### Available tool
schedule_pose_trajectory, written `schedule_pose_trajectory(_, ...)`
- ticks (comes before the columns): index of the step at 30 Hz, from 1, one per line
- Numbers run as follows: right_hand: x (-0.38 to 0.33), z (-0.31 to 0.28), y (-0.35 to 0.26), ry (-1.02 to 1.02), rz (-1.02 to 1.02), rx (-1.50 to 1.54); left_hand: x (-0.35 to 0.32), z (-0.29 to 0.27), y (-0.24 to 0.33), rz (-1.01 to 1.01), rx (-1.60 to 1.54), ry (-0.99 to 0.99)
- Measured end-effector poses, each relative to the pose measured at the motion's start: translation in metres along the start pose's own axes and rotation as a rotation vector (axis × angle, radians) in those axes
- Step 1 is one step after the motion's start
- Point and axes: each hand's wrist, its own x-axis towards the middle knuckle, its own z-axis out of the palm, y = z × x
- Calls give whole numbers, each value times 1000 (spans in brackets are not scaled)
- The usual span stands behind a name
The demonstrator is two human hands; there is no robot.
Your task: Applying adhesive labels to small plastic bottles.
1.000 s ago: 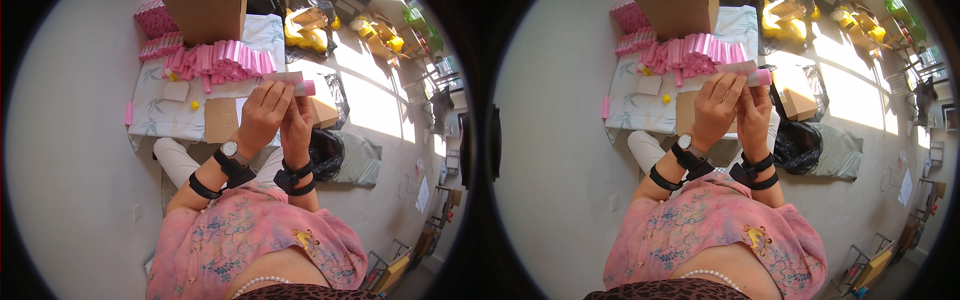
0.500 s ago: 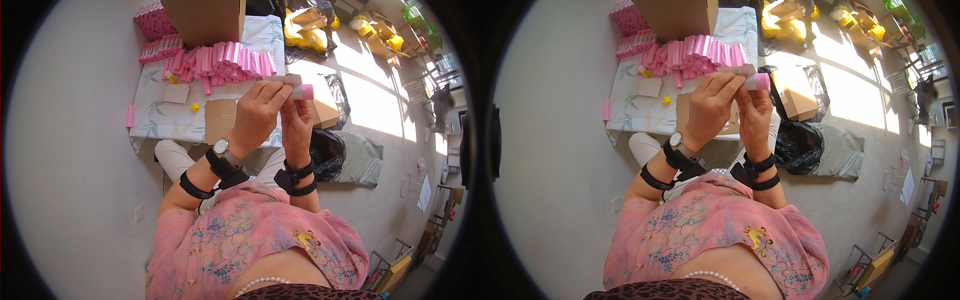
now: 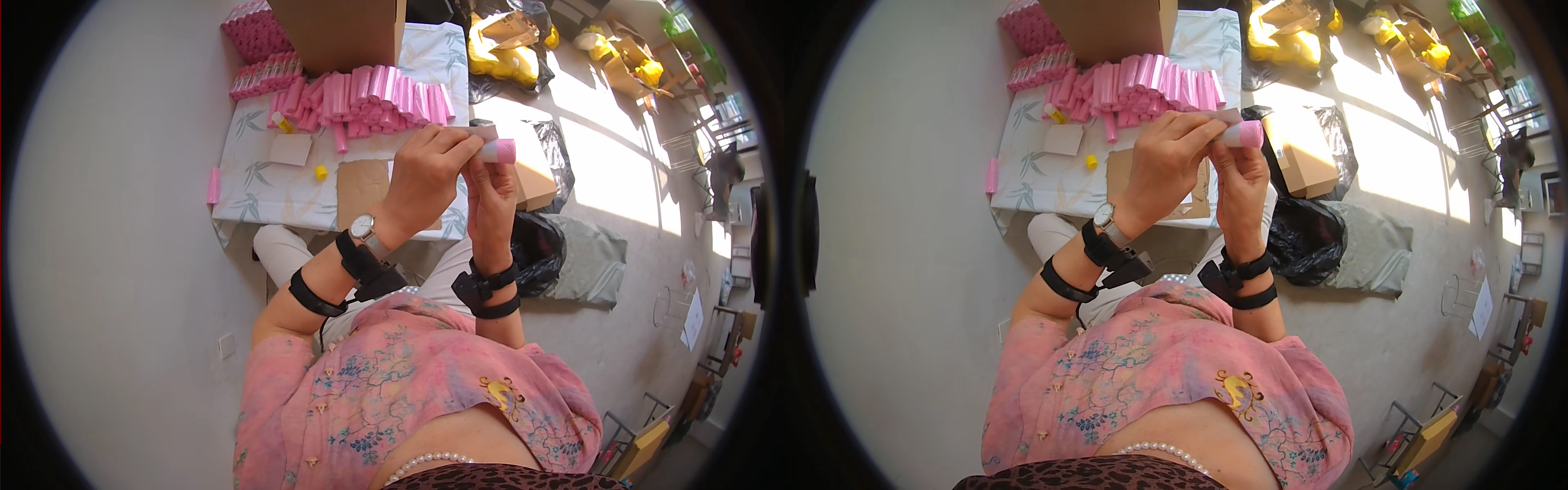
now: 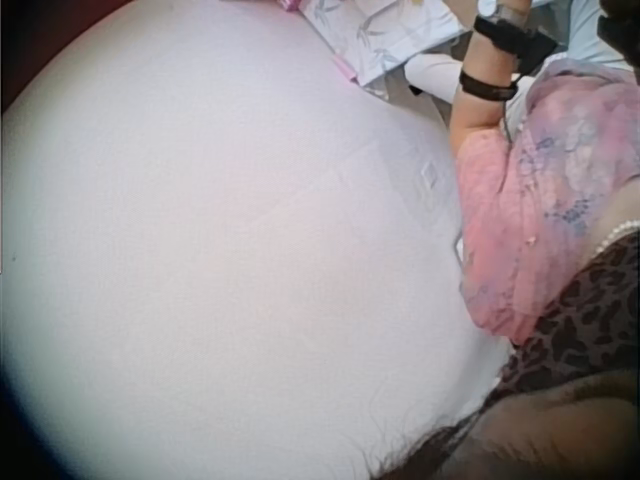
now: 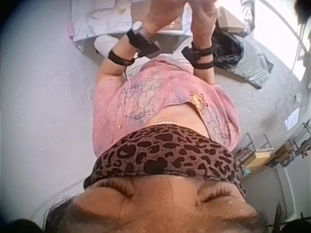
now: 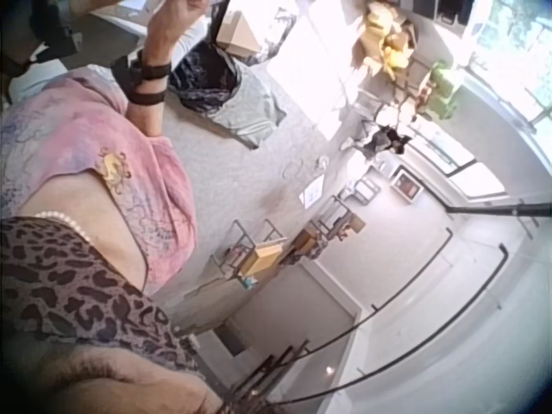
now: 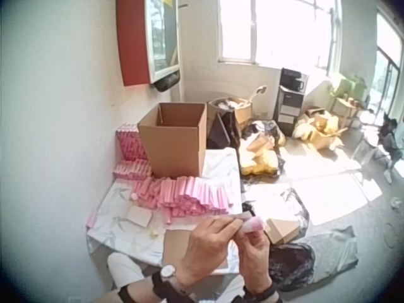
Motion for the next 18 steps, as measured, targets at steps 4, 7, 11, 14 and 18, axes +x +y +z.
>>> schedule_pose_trajectory(4, 3, -4, 2, -19, -15, -21, 0, 4, -1, -42, -45, 17)
schedule_pose_trajectory(7, 6, -6, 3, -18, -21, -34, 0, 6, -2, -48, -55, 22)
schedule_pose_trajectory(11, 9, -6, 1, -11, -27, -60, 3, 9, -7, -66, -102, 24)
schedule_pose_trajectory(14, 10, -9, -2, -18, -24, -89, 7, 7, -6, -65, -154, 15)
schedule_pose_trajectory(18, 11, -12, -5, -28, -5, -89, 7, 9, -7, -90, -157, -5)
